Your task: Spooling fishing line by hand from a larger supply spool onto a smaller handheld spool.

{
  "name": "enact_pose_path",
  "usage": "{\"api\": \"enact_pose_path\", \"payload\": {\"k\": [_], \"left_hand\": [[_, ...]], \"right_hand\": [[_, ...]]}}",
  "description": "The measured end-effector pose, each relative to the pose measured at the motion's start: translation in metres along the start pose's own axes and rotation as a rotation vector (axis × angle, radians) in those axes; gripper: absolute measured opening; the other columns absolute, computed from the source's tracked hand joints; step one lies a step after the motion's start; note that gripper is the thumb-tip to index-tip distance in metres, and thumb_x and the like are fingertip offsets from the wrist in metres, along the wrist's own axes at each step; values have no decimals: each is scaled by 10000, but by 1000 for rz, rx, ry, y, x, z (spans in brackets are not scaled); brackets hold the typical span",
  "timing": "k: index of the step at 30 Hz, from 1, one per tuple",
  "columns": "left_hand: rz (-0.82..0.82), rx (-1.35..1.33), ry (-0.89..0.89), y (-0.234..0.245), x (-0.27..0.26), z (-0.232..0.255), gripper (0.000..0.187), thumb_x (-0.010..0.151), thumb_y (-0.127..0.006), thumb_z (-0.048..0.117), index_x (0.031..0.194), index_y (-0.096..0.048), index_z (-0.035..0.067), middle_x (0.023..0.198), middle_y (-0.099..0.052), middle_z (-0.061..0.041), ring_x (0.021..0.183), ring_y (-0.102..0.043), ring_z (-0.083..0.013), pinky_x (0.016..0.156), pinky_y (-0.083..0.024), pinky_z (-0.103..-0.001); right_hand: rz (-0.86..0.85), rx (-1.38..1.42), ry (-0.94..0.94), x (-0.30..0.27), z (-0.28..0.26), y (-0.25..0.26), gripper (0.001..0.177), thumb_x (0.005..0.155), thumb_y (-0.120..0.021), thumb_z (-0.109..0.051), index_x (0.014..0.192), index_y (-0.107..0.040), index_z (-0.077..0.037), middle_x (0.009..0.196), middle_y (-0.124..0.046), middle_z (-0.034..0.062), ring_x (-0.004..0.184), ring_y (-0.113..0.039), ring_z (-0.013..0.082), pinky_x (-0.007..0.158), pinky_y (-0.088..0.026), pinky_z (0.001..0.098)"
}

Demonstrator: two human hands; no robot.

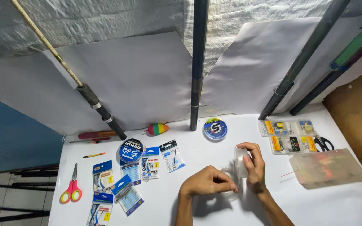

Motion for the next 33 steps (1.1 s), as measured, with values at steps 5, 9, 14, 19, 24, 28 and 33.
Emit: {"api": "enact_pose_path", "payload": {"k": [5, 9, 14, 19, 24, 28, 33], "left_hand": [[67, -220, -168, 4, 0, 4, 133, 1005, -699, 176, 1026, -784, 77, 769, -669, 16, 726, -530, -18, 652, -422, -181], [155, -255, -246, 14, -4, 8, 123, 989, -707, 130, 964, -784, 38, 634, -620, -37, 636, -545, -67, 596, -450, -217], [86, -217, -131, 15, -5, 4, 122, 979, -705, 121, 999, -791, 38, 610, -578, 6, 615, -454, -41, 559, -379, -188], [1, -151, -26, 9, 0, 3, 125, 959, -705, 138, 963, -802, 60, 589, -606, -18, 585, -450, -56, 546, -367, -208], [-221, -49, 82, -14, 12, 3, 126, 932, -709, 200, 948, -821, 144, 612, -665, -58, 570, -483, -117, 538, -437, -293], [-291, -53, 54, -24, 15, 5, 112, 947, -711, 195, 967, -812, 152, 594, -629, 3, 568, -493, -73, 540, -404, -226], [-348, -97, 1, -23, 11, 18, 104, 957, -730, 218, 1000, -810, 170, 583, -606, 22, 569, -464, -38, 523, -395, -201]], "right_hand": [[-169, -170, 111, -3, 3, -1, 416, 928, -558, -400, 1177, -684, -91, 1131, -604, 96, 1068, -608, 246, 896, -482, 349], [-135, -257, 176, -2, 12, 6, 441, 917, -639, -415, 1229, -679, -107, 1143, -564, 91, 1039, -611, 274, 924, -489, 409], [-52, 472, -385, 5, 17, 13, 548, 952, -429, -479, 1188, -645, -34, 1112, -646, 174, 1078, -633, 284, 965, -486, 409], [272, 1117, -812, 15, -15, 18, 493, 886, -554, -464, 1083, -642, -20, 999, -681, 161, 973, -688, 293, 876, -554, 433], [392, 1182, -817, 15, -11, 22, 484, 850, -593, -487, 1087, -549, -67, 958, -607, 150, 895, -636, 294, 730, -543, 425], [345, 988, -675, 4, 15, 17, 531, 886, -533, -527, 1102, -561, -43, 909, -628, 158, 829, -667, 289, 655, -562, 392], [209, 100, -105, -5, -9, 11, 450, 1011, -470, -442, 1174, -583, -39, 1039, -564, 112, 1003, -539, 196, 949, -427, 305]]}}
Point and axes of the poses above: each hand's wrist, its own x-axis towards the middle knuckle, its own y-axis out of the back of the hand, z = x × y, the point moved 3 cm from there along x, towards the middle knuckle
